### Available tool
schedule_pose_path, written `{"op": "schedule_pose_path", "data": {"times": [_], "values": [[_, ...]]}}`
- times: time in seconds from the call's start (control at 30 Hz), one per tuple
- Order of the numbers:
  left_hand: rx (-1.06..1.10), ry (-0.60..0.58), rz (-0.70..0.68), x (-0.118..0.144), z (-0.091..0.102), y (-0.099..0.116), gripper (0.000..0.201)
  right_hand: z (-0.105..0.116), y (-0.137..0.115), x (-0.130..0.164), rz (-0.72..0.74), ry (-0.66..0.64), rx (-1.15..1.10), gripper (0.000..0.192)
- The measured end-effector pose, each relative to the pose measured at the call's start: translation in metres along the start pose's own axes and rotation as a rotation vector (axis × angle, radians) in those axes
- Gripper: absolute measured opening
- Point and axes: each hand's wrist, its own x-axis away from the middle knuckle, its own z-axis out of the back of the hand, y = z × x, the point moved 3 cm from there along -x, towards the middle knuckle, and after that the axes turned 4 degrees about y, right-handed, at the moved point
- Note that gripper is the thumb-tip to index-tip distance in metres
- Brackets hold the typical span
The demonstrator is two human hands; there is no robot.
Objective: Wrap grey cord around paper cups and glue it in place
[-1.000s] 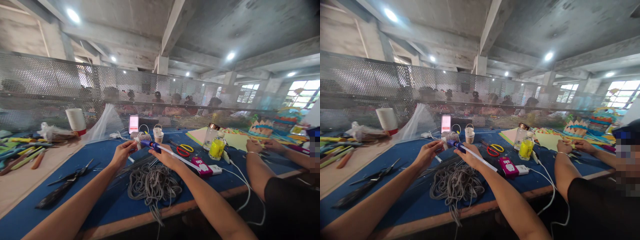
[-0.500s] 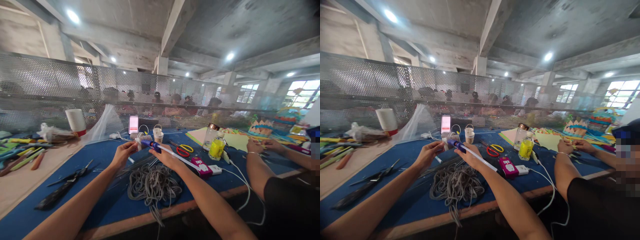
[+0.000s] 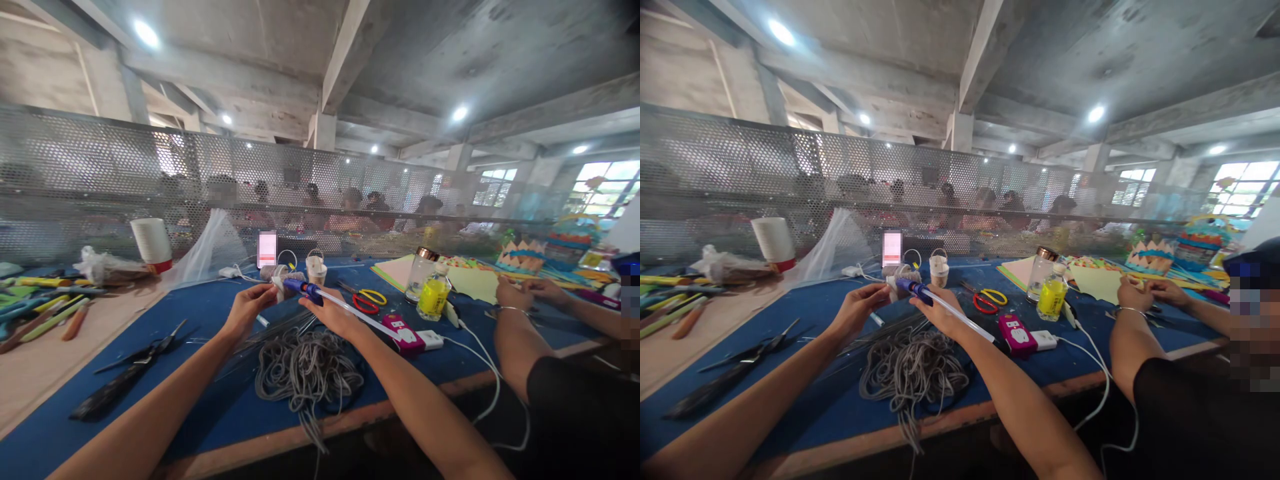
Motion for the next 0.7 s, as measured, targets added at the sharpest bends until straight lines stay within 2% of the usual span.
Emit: {"op": "schedule_pose_path", "data": {"times": [0.7], "values": [[-0.026, 0.013, -0.011, -0.0006, 0.0014, 0.0007, 0.037, 0.0002, 0.0000, 0.0006, -0.005, -0.014, 0.012, 0.034]]}}
